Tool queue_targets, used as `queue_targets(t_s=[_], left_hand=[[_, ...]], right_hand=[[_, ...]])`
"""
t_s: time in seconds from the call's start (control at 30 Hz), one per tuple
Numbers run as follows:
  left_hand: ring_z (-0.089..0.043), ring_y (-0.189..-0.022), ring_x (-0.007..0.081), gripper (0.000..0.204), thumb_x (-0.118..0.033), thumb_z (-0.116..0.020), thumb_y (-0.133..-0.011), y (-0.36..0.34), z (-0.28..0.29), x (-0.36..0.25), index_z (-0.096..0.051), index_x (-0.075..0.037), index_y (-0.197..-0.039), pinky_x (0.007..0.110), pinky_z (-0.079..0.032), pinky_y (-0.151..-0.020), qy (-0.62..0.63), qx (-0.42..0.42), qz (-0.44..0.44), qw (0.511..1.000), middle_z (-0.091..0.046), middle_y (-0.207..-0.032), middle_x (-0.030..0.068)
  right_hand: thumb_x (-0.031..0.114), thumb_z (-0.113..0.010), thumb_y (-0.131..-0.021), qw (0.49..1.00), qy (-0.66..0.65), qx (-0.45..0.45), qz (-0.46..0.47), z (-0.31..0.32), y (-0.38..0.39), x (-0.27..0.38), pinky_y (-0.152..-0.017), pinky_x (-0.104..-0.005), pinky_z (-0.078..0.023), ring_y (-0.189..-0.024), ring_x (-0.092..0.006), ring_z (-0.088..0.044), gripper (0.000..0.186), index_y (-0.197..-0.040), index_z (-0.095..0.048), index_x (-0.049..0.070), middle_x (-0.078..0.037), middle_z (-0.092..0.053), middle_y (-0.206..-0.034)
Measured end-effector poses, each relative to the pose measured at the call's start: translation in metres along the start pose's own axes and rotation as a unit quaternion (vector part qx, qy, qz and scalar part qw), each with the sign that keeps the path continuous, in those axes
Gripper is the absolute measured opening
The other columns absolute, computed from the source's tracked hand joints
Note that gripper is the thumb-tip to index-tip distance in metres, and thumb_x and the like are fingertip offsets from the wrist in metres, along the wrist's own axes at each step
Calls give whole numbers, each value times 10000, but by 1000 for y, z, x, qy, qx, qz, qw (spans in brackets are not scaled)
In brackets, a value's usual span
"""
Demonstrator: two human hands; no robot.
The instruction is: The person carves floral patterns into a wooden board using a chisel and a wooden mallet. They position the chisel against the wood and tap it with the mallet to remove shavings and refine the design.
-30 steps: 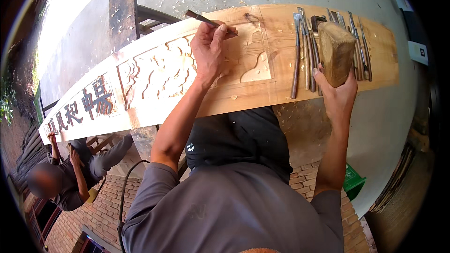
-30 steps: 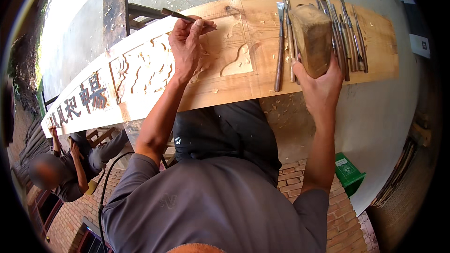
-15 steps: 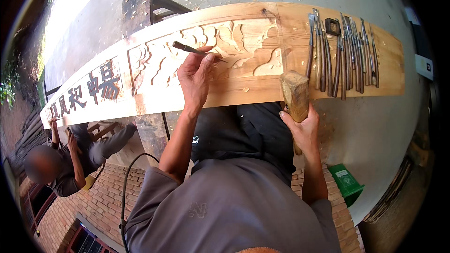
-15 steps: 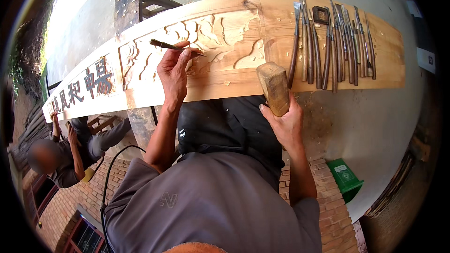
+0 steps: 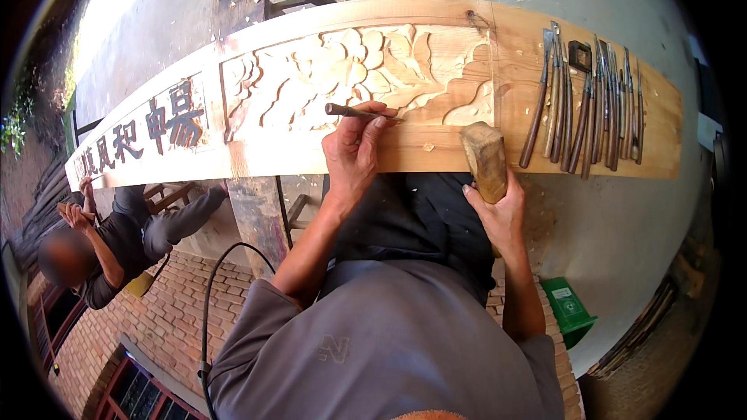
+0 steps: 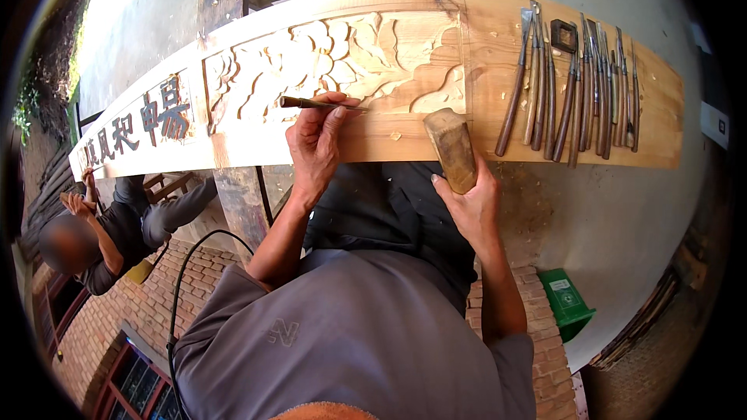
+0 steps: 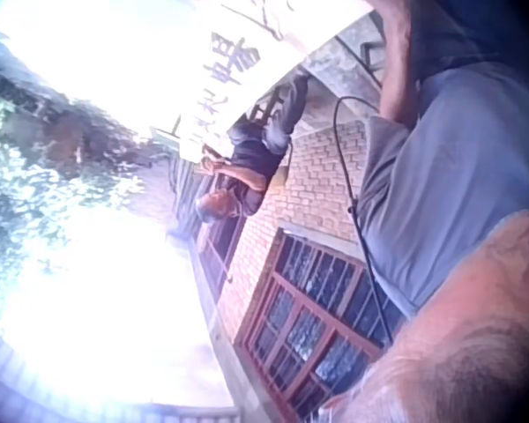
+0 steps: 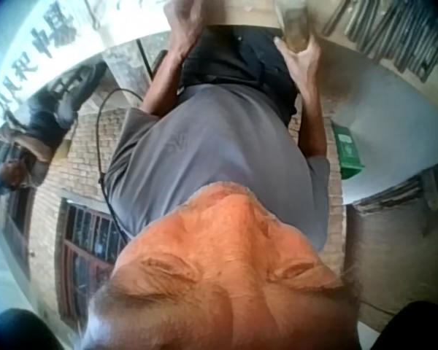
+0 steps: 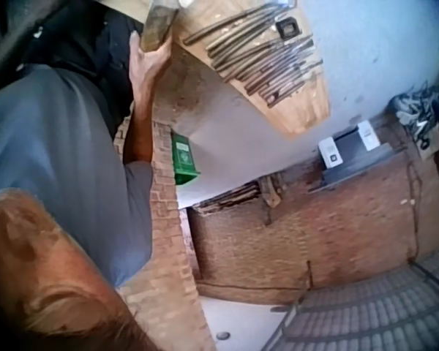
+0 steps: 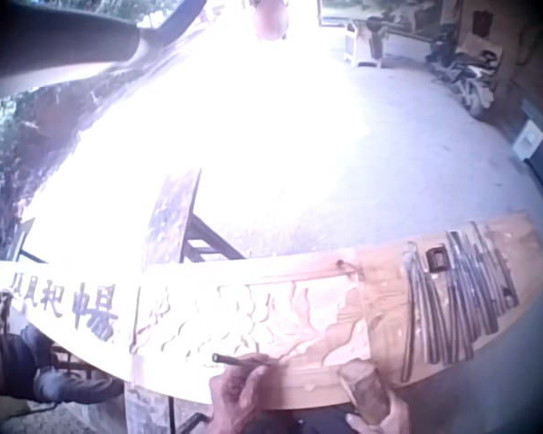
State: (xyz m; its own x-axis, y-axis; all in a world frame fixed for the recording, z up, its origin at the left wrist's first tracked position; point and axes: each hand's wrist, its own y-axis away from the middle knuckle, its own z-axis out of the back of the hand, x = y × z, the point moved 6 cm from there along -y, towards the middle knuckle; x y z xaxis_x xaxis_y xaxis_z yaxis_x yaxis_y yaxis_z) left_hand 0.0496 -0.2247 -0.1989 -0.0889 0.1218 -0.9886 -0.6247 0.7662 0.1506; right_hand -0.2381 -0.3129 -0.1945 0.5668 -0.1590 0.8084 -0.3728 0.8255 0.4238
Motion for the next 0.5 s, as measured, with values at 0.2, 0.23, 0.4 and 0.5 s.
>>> queue_targets(t_s=[0.2,0.23,0.4,0.5], left_hand=[[-787,-983,144,131,3,-676,-1122,2,0,-1,-745,45,-1226,285,-615,-897,-96,-14,-39,994,-851,-1048,99],[-788,-985,147,131,2,-675,-1123,2,1,-2,-746,45,-1225,287,-615,-899,-98,-15,-45,994,-851,-1052,102],[-789,-986,152,119,0,-676,-1123,3,1,-3,-750,48,-1203,290,-616,-903,-98,-12,-38,994,-851,-1059,110],[-798,-974,166,100,10,-680,-1114,2,1,-4,-746,50,-1178,295,-620,-894,-97,-5,-67,993,-850,-1075,106]], right_hand=[[154,-929,-862,999,21,-1,-24,0,-1,0,-1000,-421,-597,-1107,-279,-781,637,-1420,-686,-33,-202,-807,-1186],[152,-929,-862,1000,20,-2,-22,0,-1,0,-998,-421,-597,-1103,-279,-781,633,-1418,-688,-31,-201,-807,-1186],[145,-928,-861,999,26,-1,-26,0,-1,1,-991,-420,-599,-1085,-282,-784,625,-1415,-692,-22,-197,-808,-1175],[157,-935,-860,999,33,-4,-20,2,-1,4,-982,-418,-601,-1065,-294,-787,624,-1407,-695,-21,-198,-809,-1155]])
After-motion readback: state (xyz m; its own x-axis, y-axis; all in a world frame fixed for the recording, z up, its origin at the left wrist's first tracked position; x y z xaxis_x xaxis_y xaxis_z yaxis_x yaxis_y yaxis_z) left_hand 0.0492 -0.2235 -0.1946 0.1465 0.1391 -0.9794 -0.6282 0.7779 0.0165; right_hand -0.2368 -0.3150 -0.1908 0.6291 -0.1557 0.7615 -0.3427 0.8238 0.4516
